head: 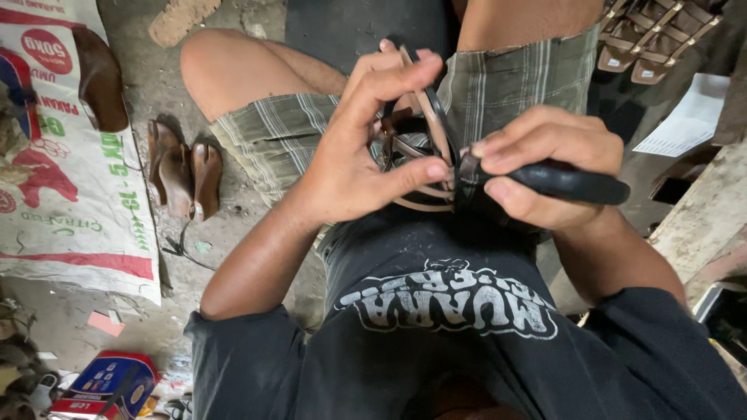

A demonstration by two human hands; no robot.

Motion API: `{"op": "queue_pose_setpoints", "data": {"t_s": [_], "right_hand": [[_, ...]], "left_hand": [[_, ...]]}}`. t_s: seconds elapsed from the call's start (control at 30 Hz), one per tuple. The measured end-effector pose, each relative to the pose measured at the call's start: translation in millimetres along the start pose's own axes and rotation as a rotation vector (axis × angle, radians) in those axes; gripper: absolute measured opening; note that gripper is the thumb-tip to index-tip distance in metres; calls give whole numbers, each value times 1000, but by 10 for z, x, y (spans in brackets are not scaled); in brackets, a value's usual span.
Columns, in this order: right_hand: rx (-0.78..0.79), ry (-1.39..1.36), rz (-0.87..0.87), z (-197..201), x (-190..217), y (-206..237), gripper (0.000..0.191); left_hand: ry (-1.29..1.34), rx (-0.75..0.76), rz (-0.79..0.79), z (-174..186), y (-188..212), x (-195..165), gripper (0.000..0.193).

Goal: The person sits on the floor and assembles sandals by attaching straps to the sole using a heated tool. They pick up a sole, heat it on a small burner, place a strap on the sole, and use a tool to press the strap into place. The process is repeated for multiple sandals.

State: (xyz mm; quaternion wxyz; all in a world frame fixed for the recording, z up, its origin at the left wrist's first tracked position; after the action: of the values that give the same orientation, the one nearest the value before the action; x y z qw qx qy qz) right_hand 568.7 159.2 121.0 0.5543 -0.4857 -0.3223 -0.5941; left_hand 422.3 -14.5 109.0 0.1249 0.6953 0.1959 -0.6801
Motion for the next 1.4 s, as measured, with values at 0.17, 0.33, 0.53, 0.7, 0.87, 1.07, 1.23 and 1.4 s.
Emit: {"op": "queue_pose_setpoints", "data": {"t_s": [0.17, 0.33, 0.53, 0.7, 0.87, 1.07, 1.23, 1.4], "right_hand": [[113, -42, 31, 8, 89, -124, 18], [287, -15, 74, 89, 245, -284, 15], [179, 4, 146, 82, 415, -505, 15], [50, -50, 202, 65, 400, -467, 14], [29, -18, 183, 165, 354, -410, 12], [118, 45, 275, 150, 480, -458, 17], [121, 28, 230, 219, 561, -504, 15], [58, 23, 292, 175, 589, -535, 14]], "left_hand": [[-62, 8, -93, -75, -2, -72, 70], [-93, 26, -112, -130, 33, -55, 69], [-1, 37, -79, -98, -49, -39, 58], [-79, -2, -110, -115, -110, -131, 55], [-51, -14, -90, -102, -165, -197, 44], [-16, -33, -82, -121, -135, -229, 42], [-5, -38, -64, -143, -148, -315, 36], [209, -49, -25, 17, -267, -440, 69]]}}
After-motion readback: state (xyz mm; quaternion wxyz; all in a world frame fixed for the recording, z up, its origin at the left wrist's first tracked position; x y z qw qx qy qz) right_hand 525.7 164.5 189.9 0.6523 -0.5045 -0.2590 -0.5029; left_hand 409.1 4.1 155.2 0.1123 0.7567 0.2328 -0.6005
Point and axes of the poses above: each hand's wrist, its own y-axis away from the middle knuckle, its own z-axis out of the back of the hand, x = y × z, the point moved 6 cm from there along -y, towards the middle knuckle, and after that the axes turned 7 degrees about y, right-handed, at the moved point
